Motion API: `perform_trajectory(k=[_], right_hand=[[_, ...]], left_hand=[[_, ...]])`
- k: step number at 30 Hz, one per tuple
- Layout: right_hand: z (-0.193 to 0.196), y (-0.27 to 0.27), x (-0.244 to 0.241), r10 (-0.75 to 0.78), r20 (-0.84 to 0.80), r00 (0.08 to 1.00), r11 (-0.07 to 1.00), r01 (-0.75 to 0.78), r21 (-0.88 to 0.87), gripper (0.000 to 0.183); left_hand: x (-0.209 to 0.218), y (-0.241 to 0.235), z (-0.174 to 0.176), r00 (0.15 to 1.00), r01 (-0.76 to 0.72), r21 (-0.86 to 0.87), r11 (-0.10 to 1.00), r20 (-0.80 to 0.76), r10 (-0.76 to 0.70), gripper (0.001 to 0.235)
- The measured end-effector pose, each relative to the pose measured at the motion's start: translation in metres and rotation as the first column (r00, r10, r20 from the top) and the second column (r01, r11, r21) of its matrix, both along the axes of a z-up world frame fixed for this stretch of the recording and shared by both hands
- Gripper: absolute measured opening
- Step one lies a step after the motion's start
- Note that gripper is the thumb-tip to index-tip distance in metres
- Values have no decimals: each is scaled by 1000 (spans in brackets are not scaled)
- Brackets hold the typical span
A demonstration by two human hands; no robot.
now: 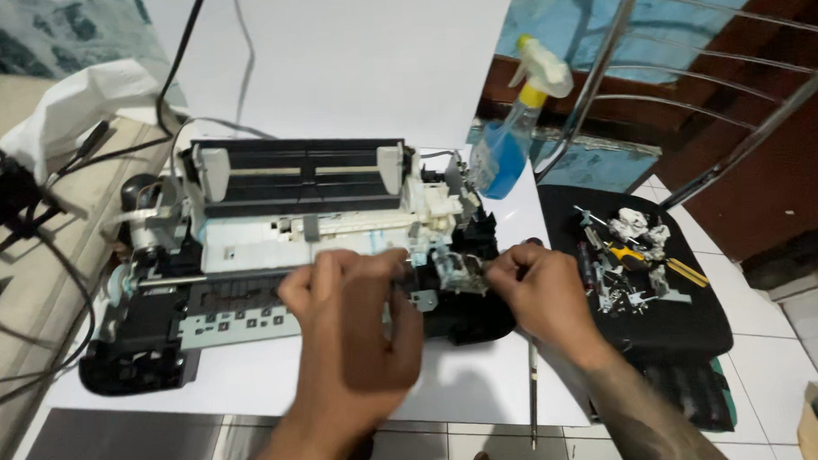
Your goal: The person works on the internal mechanism of a disassembled printer, manipulating small plastic components and gears with their hands. They repeatedly remove and reinsert parts into the printer's chassis while seated at a white table.
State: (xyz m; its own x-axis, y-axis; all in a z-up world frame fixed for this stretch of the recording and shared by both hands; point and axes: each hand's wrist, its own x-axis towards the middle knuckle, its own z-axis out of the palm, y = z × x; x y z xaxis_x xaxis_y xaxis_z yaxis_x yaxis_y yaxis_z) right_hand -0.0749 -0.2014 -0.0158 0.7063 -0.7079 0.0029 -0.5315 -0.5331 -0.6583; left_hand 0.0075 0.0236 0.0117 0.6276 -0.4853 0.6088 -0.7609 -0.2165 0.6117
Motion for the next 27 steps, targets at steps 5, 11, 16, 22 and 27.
perform_trajectory(k=[5, 11, 16, 22, 27], right_hand=[[-4, -4, 1, 28, 57, 998, 998, -31, 50, 28], [-3, 1, 2, 8, 98, 995, 991, -21, 130, 28], [-7, -2, -1, 25, 138, 990, 986, -48, 161, 37], [2, 10, 0, -56, 115, 992, 954, 19, 298, 33], [-15, -2, 3, -80, 192, 978, 931, 4, 366, 20]], left_hand=[[11, -4, -12, 999, -15, 59, 998, -51, 18, 24], [0, -24, -36, 988, -8, 91, 996, 151, -6, 12], [-11, -43, -54, 974, -47, 85, 995, 224, 27, 16], [-12, -60, -60, 963, -179, 191, 965, 236, 131, 15], [-12, -68, -66, 951, -192, 128, 973, 267, 153, 19]])
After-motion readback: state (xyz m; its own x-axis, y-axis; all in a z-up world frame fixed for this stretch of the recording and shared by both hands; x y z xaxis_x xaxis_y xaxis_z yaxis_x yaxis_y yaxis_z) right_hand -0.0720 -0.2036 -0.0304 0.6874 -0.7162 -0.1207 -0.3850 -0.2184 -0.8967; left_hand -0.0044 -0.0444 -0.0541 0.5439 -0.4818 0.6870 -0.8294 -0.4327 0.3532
